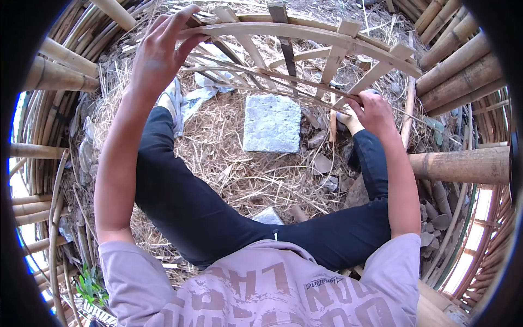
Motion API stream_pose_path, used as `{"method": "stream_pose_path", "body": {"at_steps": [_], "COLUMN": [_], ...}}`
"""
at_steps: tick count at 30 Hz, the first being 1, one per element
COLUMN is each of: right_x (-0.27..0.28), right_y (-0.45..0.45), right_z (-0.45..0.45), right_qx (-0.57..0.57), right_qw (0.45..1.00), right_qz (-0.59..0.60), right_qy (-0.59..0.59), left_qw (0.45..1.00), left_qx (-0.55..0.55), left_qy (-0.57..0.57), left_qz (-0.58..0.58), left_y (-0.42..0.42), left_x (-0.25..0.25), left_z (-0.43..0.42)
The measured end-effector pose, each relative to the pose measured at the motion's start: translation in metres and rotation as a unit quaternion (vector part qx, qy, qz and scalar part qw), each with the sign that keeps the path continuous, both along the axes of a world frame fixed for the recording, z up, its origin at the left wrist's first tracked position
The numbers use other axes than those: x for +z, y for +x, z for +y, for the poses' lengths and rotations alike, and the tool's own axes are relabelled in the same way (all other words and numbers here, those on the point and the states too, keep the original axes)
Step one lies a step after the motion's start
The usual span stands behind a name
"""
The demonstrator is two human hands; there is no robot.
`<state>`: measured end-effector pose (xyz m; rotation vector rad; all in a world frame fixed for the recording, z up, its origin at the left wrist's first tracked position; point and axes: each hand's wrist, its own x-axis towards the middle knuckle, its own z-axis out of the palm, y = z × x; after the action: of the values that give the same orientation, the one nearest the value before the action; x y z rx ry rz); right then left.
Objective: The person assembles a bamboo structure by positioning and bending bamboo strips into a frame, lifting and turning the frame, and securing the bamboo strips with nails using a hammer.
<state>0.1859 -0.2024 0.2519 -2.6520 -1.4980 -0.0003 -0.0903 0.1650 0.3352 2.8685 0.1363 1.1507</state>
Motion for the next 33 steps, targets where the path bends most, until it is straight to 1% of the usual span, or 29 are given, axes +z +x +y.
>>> {"method": "stream_pose_path", "body": {"at_steps": [3,6,9,12,16,19,23,28,31,33], "right_x": [0.001,-0.003,-0.005,-0.009,-0.014,-0.014,-0.007,-0.003,-0.004,-0.005], "right_y": [0.001,0.0,0.003,0.008,0.011,0.01,0.007,0.002,0.001,0.002], "right_z": [-0.001,0.0,-0.004,-0.003,-0.003,-0.002,-0.001,0.001,0.001,0.001], "right_qx": [0.006,0.002,0.016,0.011,0.007,0.003,-0.001,0.002,-0.001,-0.003], "right_qw": [0.998,0.998,0.999,0.999,0.999,0.999,0.998,0.998,0.998,0.998], "right_qz": [0.033,0.016,-0.003,0.004,0.008,0.003,0.009,0.011,0.008,0.016], "right_qy": [0.05,0.058,0.037,0.042,0.053,0.044,0.057,0.061,0.061,0.064], "left_qw": [0.999,1.0,1.0,1.0,0.995,0.994,0.993,0.995,0.995,0.993], "left_qx": [0.012,-0.001,-0.005,-0.009,-0.042,-0.035,-0.056,-0.044,-0.024,-0.048], "left_qy": [0.031,0.012,0.019,0.012,0.08,0.094,0.07,0.072,0.096,0.09], "left_qz": [0.007,0.004,0.002,0.004,-0.049,-0.05,-0.071,-0.043,-0.023,-0.052], "left_y": [-0.001,0.003,0.001,0.003,0.019,0.017,0.02,0.013,0.012,0.018], "left_x": [0.002,-0.001,0.003,0.0,0.002,0.007,-0.004,0.004,0.017,0.007], "left_z": [-0.001,-0.003,-0.005,-0.005,-0.005,-0.009,0.002,-0.004,-0.018,-0.007]}}
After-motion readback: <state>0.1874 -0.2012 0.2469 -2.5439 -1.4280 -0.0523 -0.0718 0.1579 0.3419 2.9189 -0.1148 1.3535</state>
